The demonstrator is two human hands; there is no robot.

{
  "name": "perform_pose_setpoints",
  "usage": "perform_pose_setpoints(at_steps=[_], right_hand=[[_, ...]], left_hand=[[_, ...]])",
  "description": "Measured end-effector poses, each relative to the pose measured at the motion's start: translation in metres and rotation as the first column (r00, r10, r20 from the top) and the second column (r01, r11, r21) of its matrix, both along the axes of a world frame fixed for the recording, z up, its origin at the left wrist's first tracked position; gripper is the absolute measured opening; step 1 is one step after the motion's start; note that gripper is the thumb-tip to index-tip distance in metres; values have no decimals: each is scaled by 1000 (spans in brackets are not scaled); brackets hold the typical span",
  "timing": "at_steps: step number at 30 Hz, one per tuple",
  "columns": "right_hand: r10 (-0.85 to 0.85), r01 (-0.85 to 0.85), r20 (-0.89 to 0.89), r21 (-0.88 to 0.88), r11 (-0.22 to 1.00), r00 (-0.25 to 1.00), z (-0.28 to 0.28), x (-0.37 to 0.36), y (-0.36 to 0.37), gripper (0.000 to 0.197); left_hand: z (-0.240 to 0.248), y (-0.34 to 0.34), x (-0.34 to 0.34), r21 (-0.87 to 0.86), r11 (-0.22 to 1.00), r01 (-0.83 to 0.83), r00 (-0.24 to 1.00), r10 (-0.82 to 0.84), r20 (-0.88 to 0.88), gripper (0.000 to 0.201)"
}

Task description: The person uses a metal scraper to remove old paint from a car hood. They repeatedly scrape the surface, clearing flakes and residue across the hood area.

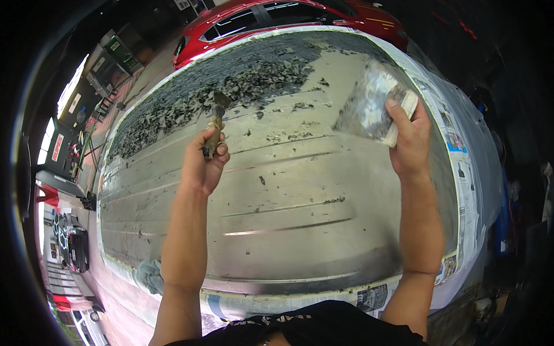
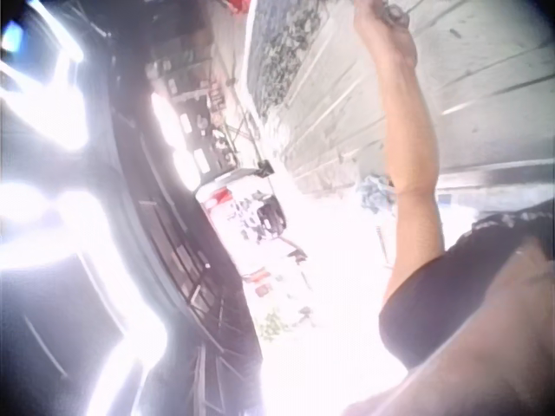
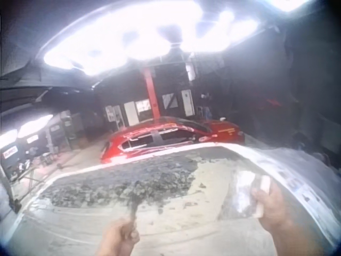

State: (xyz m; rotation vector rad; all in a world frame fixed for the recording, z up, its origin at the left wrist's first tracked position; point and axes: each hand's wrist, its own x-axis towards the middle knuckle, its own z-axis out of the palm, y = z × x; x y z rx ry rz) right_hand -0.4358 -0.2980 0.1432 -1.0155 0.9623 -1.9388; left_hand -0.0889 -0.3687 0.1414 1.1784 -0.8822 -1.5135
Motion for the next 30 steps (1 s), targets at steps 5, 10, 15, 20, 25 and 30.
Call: perform_pose_setpoints(at_steps=[5, 10, 15, 20, 25, 30], right_hand=[[118, -10, -277, 361, 932, 953, -33, 42, -58, 26], [157, -128, -68, 315, 940, 985, -32, 104, -68, 24], [270, -315, 193, 262, 912, 943, -36, 143, -76, 22], [188, -252, 287, 206, 946, 939, -13, 180, -58, 23], [320, -386, 244, 311, 869, 916, -11, 195, -49, 21], [447, -494, 211, 408, 768, 869, -17, 204, -35, 24]], left_hand=[[-13, -8, 8, 112, 993, 46, 999, -44, -23, 20], [-7, 18, -2, 60, 997, 41, 996, -36, -80, 24], [-7, 58, -28, 63, 995, -73, 941, 89, -327, 33], [-4, 72, -45, 65, 986, -156, 881, 168, -443, 42], [8, 66, -43, -34, 984, -177, 904, 149, -401, 44], [-9, 52, -28, -158, 960, -229, 924, 164, -345, 34]])
